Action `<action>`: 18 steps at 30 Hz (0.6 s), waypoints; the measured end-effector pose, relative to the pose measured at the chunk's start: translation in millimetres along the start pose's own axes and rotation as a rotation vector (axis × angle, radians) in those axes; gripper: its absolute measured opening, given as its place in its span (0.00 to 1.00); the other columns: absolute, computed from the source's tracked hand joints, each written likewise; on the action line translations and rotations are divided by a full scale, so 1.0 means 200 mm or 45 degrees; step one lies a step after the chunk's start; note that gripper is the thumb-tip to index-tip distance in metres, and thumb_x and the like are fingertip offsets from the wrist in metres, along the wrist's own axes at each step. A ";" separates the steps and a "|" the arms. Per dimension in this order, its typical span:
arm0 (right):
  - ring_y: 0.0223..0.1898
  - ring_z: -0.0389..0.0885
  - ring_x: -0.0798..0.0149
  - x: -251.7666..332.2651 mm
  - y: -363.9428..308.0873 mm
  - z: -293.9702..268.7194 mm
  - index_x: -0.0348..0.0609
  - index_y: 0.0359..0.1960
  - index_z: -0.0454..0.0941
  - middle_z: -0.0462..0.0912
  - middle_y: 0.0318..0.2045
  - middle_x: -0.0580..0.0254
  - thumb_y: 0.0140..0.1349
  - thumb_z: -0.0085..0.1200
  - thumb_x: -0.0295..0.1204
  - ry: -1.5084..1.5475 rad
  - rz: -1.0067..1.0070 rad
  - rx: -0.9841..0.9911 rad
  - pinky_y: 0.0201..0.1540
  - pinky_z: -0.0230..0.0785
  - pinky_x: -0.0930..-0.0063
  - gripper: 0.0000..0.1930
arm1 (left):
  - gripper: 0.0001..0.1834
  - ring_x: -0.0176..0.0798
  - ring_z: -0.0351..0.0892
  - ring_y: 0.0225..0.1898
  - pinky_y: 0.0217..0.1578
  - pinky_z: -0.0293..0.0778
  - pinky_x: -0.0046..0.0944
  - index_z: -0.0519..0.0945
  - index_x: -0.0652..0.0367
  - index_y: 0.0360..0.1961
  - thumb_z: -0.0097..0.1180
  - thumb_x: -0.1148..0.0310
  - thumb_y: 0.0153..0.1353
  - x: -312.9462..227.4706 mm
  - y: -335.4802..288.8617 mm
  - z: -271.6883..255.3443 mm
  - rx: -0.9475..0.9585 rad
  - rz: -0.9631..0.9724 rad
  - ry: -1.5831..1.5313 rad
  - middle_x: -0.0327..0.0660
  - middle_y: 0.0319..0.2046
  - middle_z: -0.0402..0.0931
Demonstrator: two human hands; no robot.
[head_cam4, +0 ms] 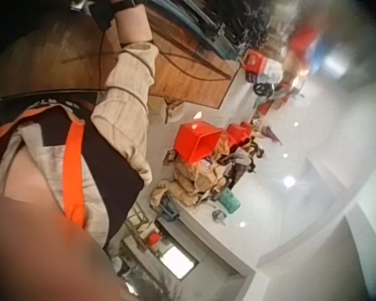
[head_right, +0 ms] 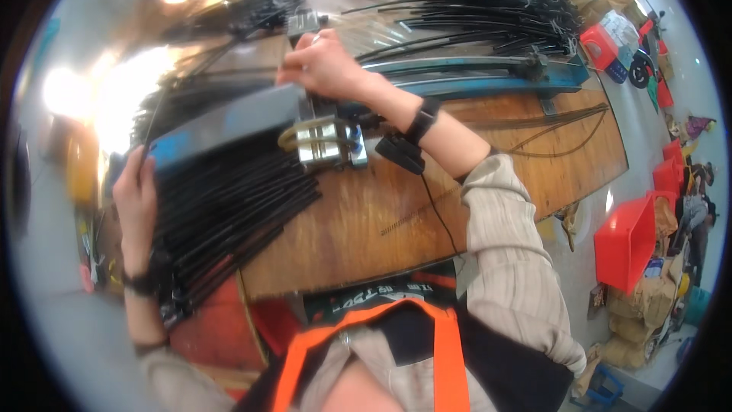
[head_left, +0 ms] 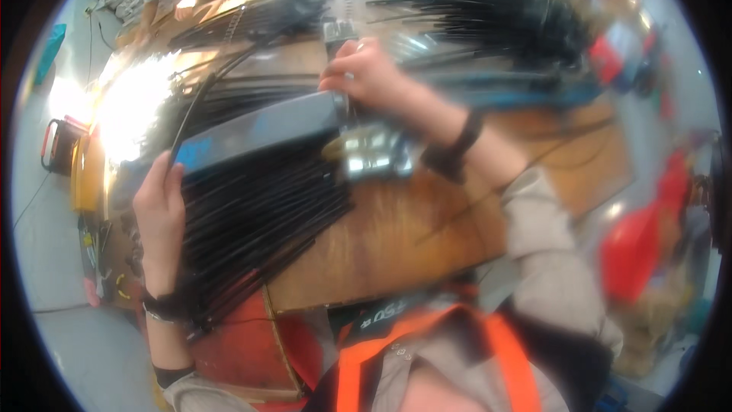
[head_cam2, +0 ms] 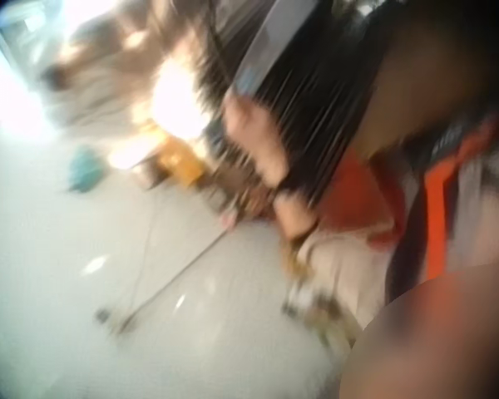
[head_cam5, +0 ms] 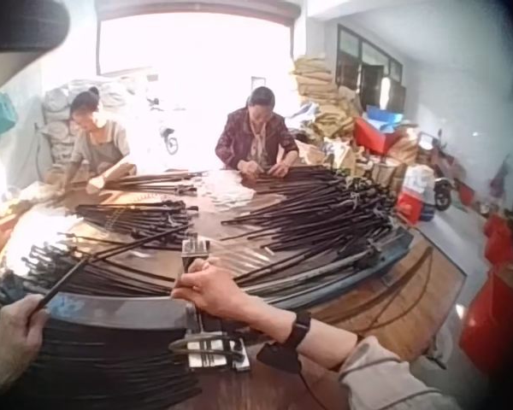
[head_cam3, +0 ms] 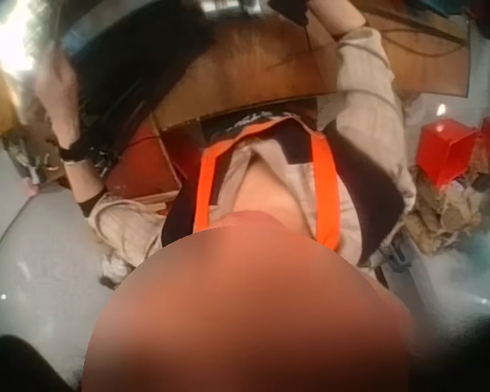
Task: Processing or bending thin metal rods using a manual mechanical jig.
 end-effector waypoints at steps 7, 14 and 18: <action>0.38 0.78 0.61 0.02 0.00 -0.02 0.54 0.26 0.81 0.81 0.22 0.70 0.56 0.60 0.41 -0.580 -0.161 0.081 0.51 0.59 0.57 0.08 | 0.14 0.55 0.81 0.43 0.46 0.74 0.42 0.78 0.68 0.50 0.52 0.72 0.68 0.03 0.14 0.08 -0.069 0.107 -0.032 0.58 0.41 0.80; 0.37 0.78 0.58 -0.23 -0.64 -0.76 0.54 0.26 0.81 0.79 0.24 0.65 0.50 0.56 0.26 -0.977 0.242 0.097 0.50 0.60 0.54 0.05 | 0.13 0.54 0.82 0.47 0.49 0.76 0.44 0.82 0.65 0.47 0.57 0.72 0.63 -0.02 0.30 0.24 0.114 0.157 0.082 0.54 0.44 0.82; 0.32 0.78 0.51 -0.42 -0.88 -1.07 0.44 0.31 0.82 0.80 0.25 0.57 0.54 0.59 0.25 -0.965 0.174 -0.160 0.38 0.67 0.59 0.03 | 0.08 0.51 0.80 0.33 0.30 0.77 0.46 0.81 0.54 0.40 0.56 0.65 0.62 -0.19 0.42 0.63 0.339 0.592 0.220 0.44 0.30 0.80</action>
Point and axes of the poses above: each hand's wrist, its own y-axis towards the middle knuckle, its own z-axis out of the palm, x = y × z, the point moved 1 cm from there along y, towards the middle knuckle
